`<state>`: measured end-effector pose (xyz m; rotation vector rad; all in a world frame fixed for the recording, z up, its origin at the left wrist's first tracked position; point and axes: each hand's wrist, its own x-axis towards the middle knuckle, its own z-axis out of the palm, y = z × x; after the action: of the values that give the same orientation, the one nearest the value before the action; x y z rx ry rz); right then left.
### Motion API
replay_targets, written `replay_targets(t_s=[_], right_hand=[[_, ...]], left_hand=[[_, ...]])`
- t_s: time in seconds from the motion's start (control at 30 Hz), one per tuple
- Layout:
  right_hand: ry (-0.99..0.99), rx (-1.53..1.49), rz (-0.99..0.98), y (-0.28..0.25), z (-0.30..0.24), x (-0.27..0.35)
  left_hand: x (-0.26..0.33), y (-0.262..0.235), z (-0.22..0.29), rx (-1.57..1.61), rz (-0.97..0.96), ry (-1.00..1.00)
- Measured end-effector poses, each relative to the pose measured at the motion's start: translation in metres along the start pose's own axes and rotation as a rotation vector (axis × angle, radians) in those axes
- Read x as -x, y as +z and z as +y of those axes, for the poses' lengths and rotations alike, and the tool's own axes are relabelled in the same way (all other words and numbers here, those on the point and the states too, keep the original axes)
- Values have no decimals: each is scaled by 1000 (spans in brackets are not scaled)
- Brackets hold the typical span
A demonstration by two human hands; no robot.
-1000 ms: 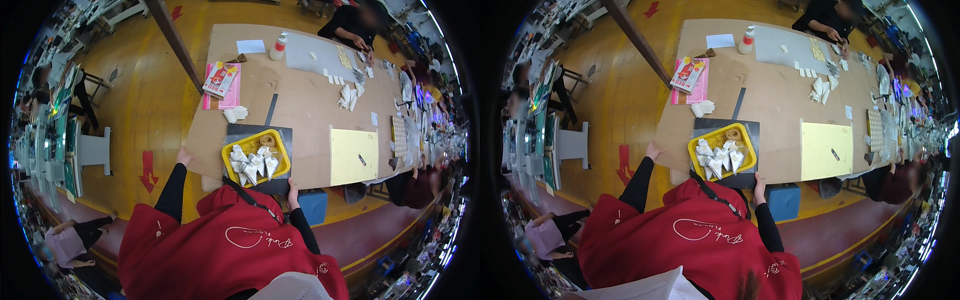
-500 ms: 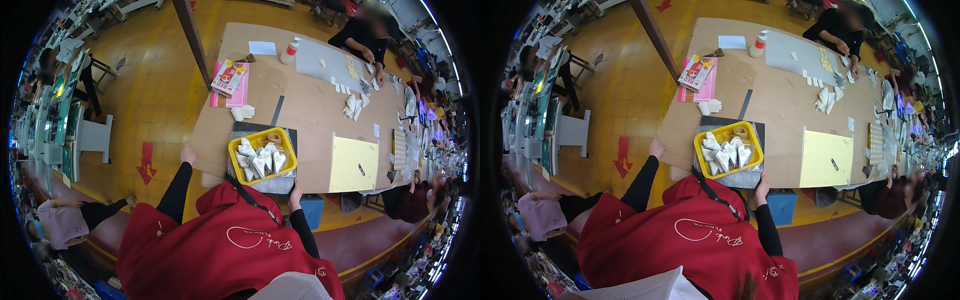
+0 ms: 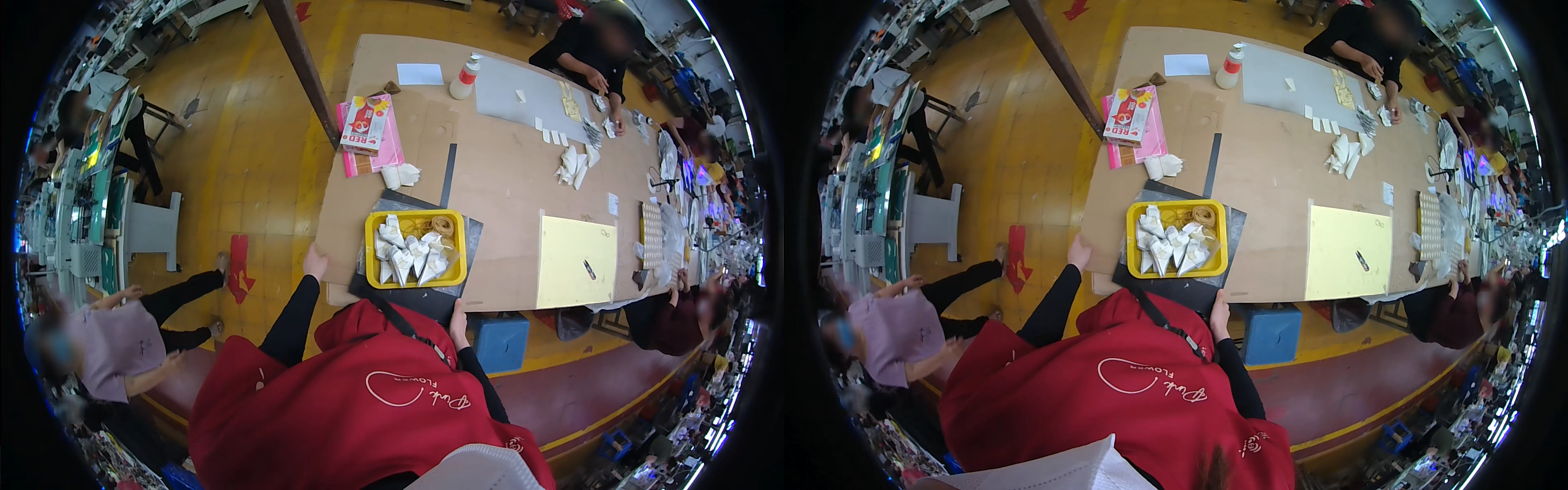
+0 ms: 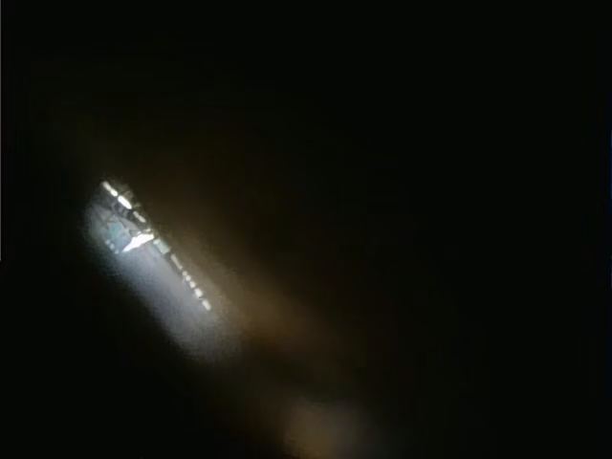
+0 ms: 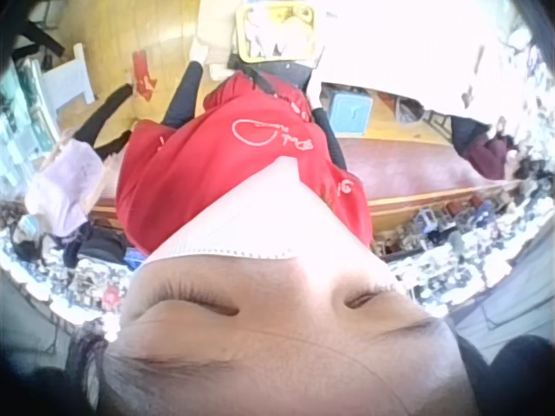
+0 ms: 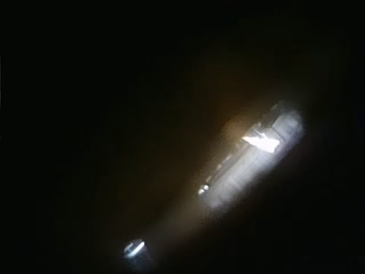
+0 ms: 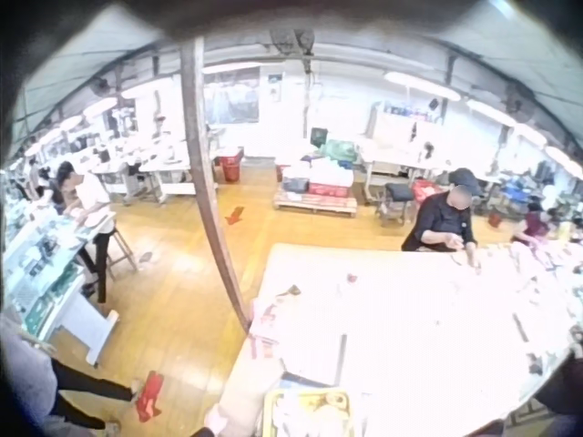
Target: The person moves a yellow tray and wipes a yellow board with a black tool. They then pick up a sheet with smiley faces and apply glue from a bottle onto the sheet.
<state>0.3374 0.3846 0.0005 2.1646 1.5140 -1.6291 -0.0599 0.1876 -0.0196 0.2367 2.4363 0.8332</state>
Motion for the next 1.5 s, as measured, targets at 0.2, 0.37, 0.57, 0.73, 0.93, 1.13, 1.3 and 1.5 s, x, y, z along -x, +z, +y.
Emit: replay_targets(t_s=[0.2,0.37,0.57,0.73,0.93,1.13,1.3,1.5], right_hand=[[121,-193,-74,-3,-48,46],[122,-173,-118,-2,-28,20],[-67,-217,-14,3,0,-7],[2,-168,-57,-2,-43,32],[-120,-188,3,-1,-29,25],[17,243,83,-1,-27,23],[-38,311,110,1,-35,22],[-112,355,58,2,-82,11]], left_hand=[[7,10,9,-334,218,125],[14,24,77,305,-69,196],[-70,54,149,378,-357,282],[-114,95,160,262,-389,395],[-92,94,198,-43,-237,624],[-76,63,200,-453,-211,804],[-78,48,212,-589,-242,715],[-93,12,193,-583,-262,564]])
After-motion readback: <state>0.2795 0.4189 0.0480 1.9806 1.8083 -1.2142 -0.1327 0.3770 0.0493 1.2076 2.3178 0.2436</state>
